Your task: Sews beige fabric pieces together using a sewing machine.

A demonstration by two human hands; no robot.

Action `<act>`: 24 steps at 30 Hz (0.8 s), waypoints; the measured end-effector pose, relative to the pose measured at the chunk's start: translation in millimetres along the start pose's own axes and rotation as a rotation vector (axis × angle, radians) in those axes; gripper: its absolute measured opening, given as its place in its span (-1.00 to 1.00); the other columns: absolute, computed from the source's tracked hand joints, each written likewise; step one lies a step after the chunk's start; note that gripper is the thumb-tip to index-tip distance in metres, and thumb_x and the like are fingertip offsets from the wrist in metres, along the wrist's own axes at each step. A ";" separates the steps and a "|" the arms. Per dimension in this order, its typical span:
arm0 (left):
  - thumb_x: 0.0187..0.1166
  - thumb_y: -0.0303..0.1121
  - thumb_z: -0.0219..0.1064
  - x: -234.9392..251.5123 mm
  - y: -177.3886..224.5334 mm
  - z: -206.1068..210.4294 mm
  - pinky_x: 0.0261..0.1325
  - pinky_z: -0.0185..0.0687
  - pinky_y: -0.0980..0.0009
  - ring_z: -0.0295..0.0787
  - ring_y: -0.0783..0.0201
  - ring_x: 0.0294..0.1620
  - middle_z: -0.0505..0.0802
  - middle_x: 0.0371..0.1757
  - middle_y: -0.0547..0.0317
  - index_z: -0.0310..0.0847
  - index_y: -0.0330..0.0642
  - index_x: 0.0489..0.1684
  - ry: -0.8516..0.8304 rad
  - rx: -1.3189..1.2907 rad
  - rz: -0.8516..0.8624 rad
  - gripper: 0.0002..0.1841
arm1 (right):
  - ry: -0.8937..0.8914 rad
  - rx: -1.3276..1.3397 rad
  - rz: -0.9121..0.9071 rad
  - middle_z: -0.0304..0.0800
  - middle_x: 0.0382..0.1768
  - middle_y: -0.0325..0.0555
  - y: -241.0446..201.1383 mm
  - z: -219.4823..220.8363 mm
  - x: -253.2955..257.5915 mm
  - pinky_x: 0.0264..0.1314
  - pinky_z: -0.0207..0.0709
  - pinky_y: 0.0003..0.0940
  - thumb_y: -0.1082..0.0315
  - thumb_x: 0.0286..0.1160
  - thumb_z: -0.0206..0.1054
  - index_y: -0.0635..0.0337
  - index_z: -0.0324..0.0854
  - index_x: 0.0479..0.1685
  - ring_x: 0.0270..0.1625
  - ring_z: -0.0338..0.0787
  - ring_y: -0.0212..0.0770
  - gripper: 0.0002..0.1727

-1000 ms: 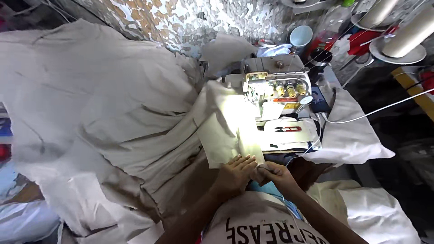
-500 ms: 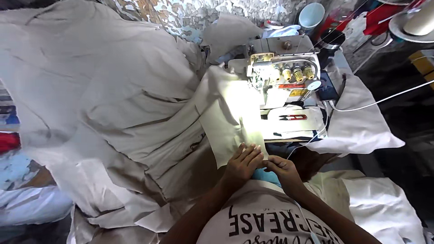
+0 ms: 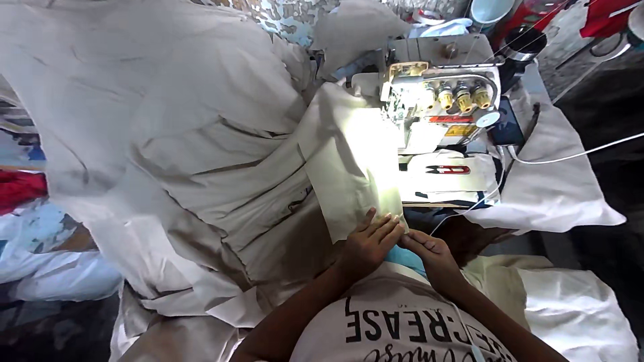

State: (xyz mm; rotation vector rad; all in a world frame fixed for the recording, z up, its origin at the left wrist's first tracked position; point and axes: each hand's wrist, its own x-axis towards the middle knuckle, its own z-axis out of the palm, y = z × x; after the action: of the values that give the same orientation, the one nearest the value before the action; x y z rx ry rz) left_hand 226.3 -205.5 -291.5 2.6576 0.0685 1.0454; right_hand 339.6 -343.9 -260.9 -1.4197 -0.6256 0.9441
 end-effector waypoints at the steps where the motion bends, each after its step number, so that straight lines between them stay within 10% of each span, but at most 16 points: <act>1: 0.62 -0.50 0.29 -0.8 -0.1 0.1 0.58 0.51 0.14 0.89 0.11 0.22 0.96 0.05 -0.03 0.81 -0.24 0.06 0.000 -0.005 0.000 -0.80 | -0.028 0.014 0.026 0.88 -0.01 -0.25 -2.4 -0.6 -1.0 0.32 0.65 -0.53 0.49 0.72 0.04 0.42 0.70 0.07 0.08 0.82 -0.53 -0.69; 17: 0.72 -0.31 0.29 -12.1 -6.1 4.0 0.59 0.52 0.12 0.85 0.11 0.30 0.94 0.13 -0.02 0.82 -0.19 0.11 -0.010 -0.151 -0.083 -0.76 | -0.264 0.388 0.238 0.73 0.38 -0.15 2.1 -9.4 -4.3 0.54 0.55 -0.22 0.30 0.77 -0.02 0.35 0.43 0.52 0.42 0.71 -0.26 -0.54; 21: 0.64 -0.54 0.26 1.9 1.9 -10.8 0.59 0.53 0.21 0.88 0.33 0.17 0.96 -0.05 0.03 0.80 -0.50 -0.13 0.149 -0.691 -0.629 -0.81 | -0.383 -0.094 -0.022 0.63 0.51 0.04 -7.9 -13.7 13.9 0.63 0.43 -0.37 0.23 0.82 -0.01 0.45 0.46 0.55 0.54 0.60 -0.34 -0.47; 24: 0.73 -0.52 0.10 51.7 0.2 -47.4 -0.19 0.68 0.62 0.71 0.67 -0.36 0.79 -0.39 0.50 0.61 -0.21 -0.16 0.389 -0.872 -1.059 -0.84 | -0.344 -0.653 -0.226 0.83 0.25 0.08 -16.5 -16.7 55.7 0.45 0.54 0.07 0.15 0.81 0.09 0.28 0.73 0.32 0.34 0.79 -0.01 -0.55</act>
State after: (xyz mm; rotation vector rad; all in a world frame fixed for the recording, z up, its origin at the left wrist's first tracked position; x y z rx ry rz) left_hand 232.5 -186.6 -224.2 1.2819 0.7862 0.8614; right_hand 385.3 -304.5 -255.8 -1.7110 -1.4171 0.8426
